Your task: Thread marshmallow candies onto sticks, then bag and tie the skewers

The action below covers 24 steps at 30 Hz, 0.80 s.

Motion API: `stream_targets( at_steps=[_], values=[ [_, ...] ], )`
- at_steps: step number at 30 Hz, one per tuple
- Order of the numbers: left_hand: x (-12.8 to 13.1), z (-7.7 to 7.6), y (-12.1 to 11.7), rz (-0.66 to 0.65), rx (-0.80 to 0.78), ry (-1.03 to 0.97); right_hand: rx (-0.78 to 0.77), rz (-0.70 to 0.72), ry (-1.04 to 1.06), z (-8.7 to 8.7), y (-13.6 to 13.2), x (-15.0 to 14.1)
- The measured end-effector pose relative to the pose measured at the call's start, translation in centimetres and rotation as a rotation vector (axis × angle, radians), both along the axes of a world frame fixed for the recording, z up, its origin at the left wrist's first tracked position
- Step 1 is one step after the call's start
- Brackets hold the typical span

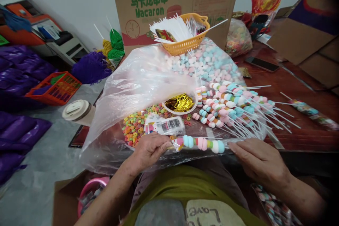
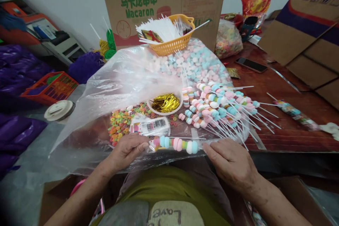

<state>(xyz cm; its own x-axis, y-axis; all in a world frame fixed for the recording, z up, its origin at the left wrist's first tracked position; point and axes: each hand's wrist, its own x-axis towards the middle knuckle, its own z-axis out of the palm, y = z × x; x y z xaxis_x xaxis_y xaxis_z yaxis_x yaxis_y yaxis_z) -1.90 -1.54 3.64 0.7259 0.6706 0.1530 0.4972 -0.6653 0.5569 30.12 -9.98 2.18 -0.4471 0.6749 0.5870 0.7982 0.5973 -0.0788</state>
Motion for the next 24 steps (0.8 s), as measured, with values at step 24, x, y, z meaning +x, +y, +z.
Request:
stream_targets(
  at_steps=[24],
  values=[
    [0.1,0.5,0.4,-0.072,0.057,0.122,-0.204,0.176,-0.011,0.4,0.3,-0.7]
  ],
)
